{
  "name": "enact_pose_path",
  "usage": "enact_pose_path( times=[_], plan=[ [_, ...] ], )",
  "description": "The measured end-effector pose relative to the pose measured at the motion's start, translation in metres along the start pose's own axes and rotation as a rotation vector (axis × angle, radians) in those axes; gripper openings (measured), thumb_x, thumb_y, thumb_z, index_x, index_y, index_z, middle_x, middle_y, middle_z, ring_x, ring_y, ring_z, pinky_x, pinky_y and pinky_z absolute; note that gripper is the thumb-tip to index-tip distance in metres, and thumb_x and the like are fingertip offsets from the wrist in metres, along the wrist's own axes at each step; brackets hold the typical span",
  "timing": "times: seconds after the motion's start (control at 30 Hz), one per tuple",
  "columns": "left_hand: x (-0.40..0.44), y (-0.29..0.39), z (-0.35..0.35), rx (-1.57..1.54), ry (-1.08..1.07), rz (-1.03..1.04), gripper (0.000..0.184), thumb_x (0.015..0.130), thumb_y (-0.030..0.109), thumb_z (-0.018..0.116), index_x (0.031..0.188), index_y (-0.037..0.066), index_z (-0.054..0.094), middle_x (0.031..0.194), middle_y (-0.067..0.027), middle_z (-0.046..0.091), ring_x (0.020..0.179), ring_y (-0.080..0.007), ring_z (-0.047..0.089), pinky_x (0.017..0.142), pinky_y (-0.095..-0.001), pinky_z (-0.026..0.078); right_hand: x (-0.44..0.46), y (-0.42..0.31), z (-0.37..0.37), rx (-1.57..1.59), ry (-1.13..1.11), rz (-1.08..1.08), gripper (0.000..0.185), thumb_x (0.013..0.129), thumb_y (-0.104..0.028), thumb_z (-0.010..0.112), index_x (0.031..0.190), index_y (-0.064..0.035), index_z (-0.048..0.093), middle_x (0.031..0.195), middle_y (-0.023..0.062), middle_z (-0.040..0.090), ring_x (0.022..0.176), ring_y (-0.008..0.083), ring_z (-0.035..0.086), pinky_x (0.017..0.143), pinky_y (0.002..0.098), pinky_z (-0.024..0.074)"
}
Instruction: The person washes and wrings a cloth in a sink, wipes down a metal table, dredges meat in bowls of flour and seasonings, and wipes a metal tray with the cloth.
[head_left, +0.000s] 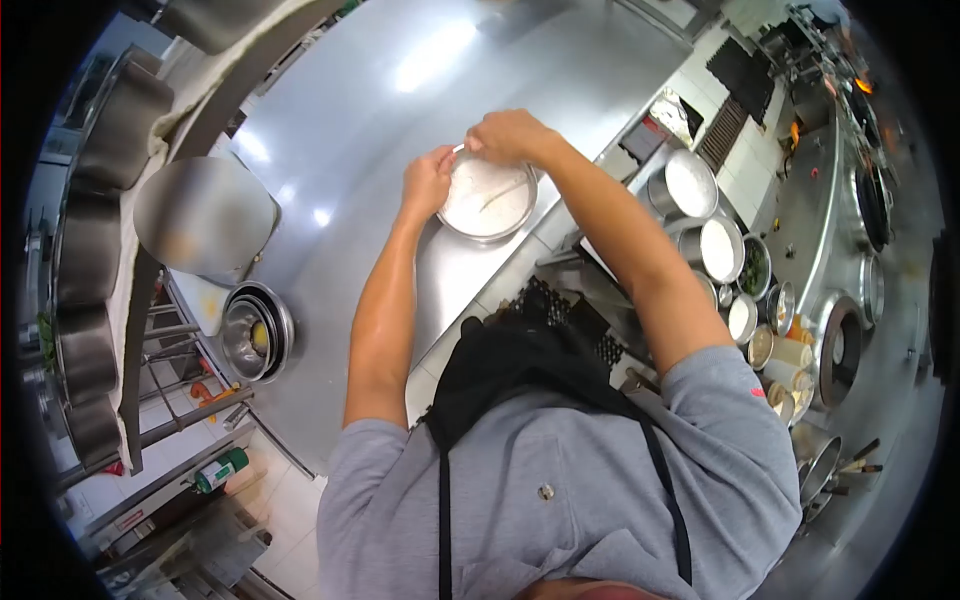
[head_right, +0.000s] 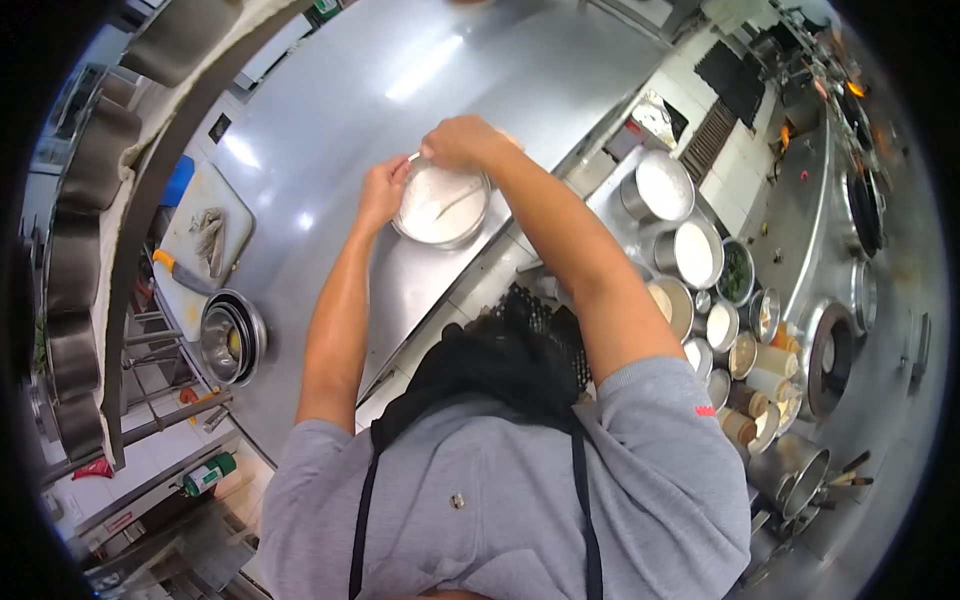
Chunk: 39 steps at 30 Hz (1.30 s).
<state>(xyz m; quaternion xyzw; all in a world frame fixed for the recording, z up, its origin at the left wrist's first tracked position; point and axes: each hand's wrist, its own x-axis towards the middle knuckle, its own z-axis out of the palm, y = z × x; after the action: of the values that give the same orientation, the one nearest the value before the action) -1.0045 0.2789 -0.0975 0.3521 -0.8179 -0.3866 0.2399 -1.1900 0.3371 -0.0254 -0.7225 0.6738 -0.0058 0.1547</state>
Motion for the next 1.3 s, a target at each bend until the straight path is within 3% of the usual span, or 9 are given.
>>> enact_pose_path(
  times=[0.3,0.37,0.53,0.67,0.77,0.83,0.97,1.23,1.3],
  plan=[
    [-0.043,0.027,0.024,0.077,0.420,-0.042,0.018,0.092,0.017,0.059,0.095,0.003,0.070,0.075,-0.0203,0.066,0.069,-0.0382,0.063,0.066,-0.0444,0.048,-0.115,-0.034,0.057,0.313,0.312,0.591,0.038,0.088,-0.033,0.046,0.089,-0.0031,0.070,0.086,0.0246,0.068,0.085,0.0445,0.065,0.079,0.0522,0.0508],
    [-0.069,0.040,0.026,0.009,0.551,-0.235,0.017,0.092,0.018,0.059,0.095,0.004,0.067,0.069,-0.0188,0.064,0.064,-0.0357,0.062,0.063,-0.0449,0.046,-0.129,-0.061,0.064,0.433,0.421,0.755,0.036,0.086,-0.033,0.048,0.088,-0.0044,0.069,0.083,0.0253,0.067,0.084,0.0460,0.064,0.079,0.0525,0.0502],
    [-0.099,0.030,-0.011,-0.021,0.244,-0.403,0.023,0.093,0.027,0.060,0.104,0.008,0.065,0.069,-0.0157,0.063,0.065,-0.0316,0.061,0.064,-0.0439,0.046,-0.114,-0.033,0.063,0.422,0.366,0.515,0.032,0.084,-0.033,0.050,0.087,-0.0069,0.068,0.085,0.0247,0.066,0.083,0.0452,0.063,0.077,0.0515,0.0502],
    [-0.037,0.012,-0.030,0.190,0.031,-0.021,0.030,0.094,0.029,0.058,0.112,0.006,0.066,0.087,-0.0190,0.061,0.084,-0.0331,0.059,0.073,-0.0411,0.045,-0.057,-0.020,0.026,0.187,0.090,0.075,0.032,0.089,-0.032,0.045,0.094,-0.0099,0.067,0.089,0.0211,0.067,0.087,0.0396,0.064,0.077,0.0485,0.0506],
    [-0.010,0.009,-0.030,0.124,-0.251,0.169,0.028,0.094,0.026,0.058,0.106,0.004,0.069,0.087,-0.0200,0.064,0.083,-0.0342,0.061,0.074,-0.0413,0.047,-0.023,-0.022,0.024,0.087,0.187,-0.124,0.035,0.093,-0.033,0.040,0.096,-0.0111,0.067,0.088,0.0182,0.068,0.087,0.0367,0.065,0.077,0.0484,0.0510],
    [-0.015,0.001,-0.020,-0.044,-0.112,0.130,0.025,0.095,0.022,0.060,0.105,0.001,0.070,0.088,-0.0184,0.069,0.077,-0.0242,0.064,0.072,-0.0359,0.049,-0.021,-0.023,0.019,0.071,0.170,-0.055,0.036,0.093,-0.033,0.040,0.096,-0.0108,0.068,0.089,0.0174,0.069,0.088,0.0364,0.066,0.077,0.0479,0.0513],
    [-0.026,0.006,-0.007,-0.025,-0.020,-0.019,0.026,0.094,0.023,0.062,0.107,0.002,0.070,0.088,-0.0194,0.070,0.075,-0.0230,0.066,0.071,-0.0354,0.049,-0.049,-0.025,0.025,0.124,0.141,0.280,0.039,0.094,-0.033,0.041,0.093,-0.0067,0.069,0.090,0.0197,0.069,0.087,0.0387,0.066,0.079,0.0482,0.0521],
    [-0.089,0.030,0.011,-0.001,0.486,-0.157,0.020,0.091,0.021,0.061,0.090,0.003,0.069,0.072,-0.0186,0.066,0.064,-0.0368,0.063,0.063,-0.0432,0.047,-0.139,-0.088,0.070,0.348,0.384,0.786,0.041,0.092,-0.032,0.043,0.088,-0.0011,0.068,0.082,0.0260,0.067,0.079,0.0450,0.065,0.077,0.0534,0.0516],
    [-0.117,0.033,-0.002,-0.021,0.421,-0.231,0.021,0.092,0.023,0.061,0.093,0.003,0.069,0.072,-0.0188,0.066,0.067,-0.0366,0.063,0.064,-0.0432,0.048,-0.133,-0.073,0.077,0.325,0.396,0.647,0.040,0.092,-0.032,0.043,0.089,-0.0017,0.069,0.083,0.0254,0.067,0.080,0.0446,0.065,0.077,0.0530,0.0515]
  ],
)
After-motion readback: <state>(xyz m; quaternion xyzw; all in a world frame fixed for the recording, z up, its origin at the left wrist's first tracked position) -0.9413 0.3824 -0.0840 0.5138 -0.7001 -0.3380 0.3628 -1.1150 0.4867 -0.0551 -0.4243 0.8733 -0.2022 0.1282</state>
